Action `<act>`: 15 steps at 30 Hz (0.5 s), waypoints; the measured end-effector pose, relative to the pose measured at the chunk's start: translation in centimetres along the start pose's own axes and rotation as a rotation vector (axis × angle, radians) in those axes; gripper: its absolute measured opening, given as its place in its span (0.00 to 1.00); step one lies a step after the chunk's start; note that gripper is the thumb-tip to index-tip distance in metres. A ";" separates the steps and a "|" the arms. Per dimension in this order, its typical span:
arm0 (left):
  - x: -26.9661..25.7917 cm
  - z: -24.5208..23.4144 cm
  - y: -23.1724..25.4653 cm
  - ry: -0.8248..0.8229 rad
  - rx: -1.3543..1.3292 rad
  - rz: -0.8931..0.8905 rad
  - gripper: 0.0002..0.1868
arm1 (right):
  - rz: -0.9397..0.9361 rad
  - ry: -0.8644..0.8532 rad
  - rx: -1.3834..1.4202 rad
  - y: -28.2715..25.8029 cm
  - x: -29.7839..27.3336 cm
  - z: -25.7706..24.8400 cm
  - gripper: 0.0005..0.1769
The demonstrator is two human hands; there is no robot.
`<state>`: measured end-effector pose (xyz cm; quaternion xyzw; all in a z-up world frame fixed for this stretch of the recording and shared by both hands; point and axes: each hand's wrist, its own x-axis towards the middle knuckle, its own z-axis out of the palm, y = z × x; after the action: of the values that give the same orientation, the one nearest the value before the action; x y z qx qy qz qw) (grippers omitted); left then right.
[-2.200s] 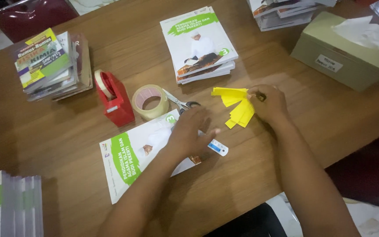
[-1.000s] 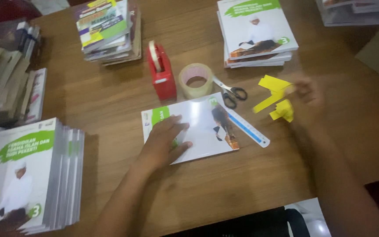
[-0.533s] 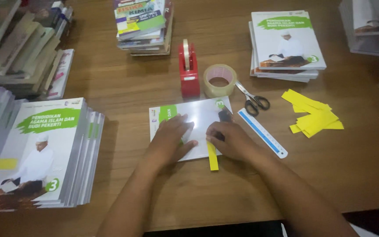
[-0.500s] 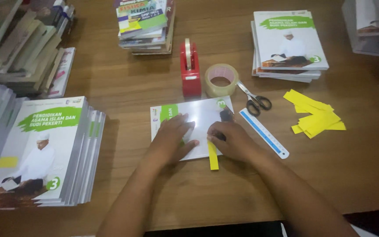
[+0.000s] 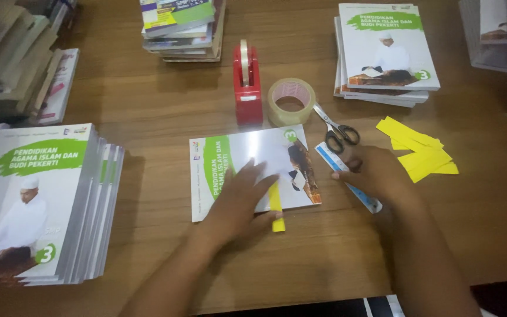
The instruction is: The person applies clear adhesive tape over a yellow strip on the spine of a book, using scissors to cut the tape. They then place the book on a stack and repeat the process with another book.
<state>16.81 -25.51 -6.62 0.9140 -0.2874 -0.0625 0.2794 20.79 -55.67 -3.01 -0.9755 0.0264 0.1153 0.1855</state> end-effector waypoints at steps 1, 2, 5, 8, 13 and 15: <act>0.0 0.1 -0.2 -0.003 0.028 -0.020 0.38 | -0.009 0.002 -0.008 1.0 0.7 0.7 0.22; -0.1 0.2 -0.4 -0.005 0.056 -0.044 0.40 | -0.020 0.003 -0.017 2.0 1.3 1.5 0.20; 0.3 -0.8 -1.1 -0.059 0.081 -0.091 0.43 | -0.013 -0.015 0.031 2.2 1.5 1.8 0.22; 0.7 -1.5 -1.4 -0.087 0.069 -0.168 0.42 | -0.043 -0.013 0.094 1.7 0.5 1.4 0.21; 0.4 -1.6 -2.0 -0.046 0.048 -0.169 0.47 | -0.261 0.084 0.144 3.0 1.8 2.0 0.14; 0.1 -2.0 -2.3 -0.005 -0.003 -0.155 0.51 | -0.322 0.153 0.165 2.3 1.5 2.0 0.13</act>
<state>18.57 -23.05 -6.20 0.9330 -0.2162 -0.0868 0.2742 21.64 -57.07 -6.02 -0.9546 -0.1065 0.0070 0.2782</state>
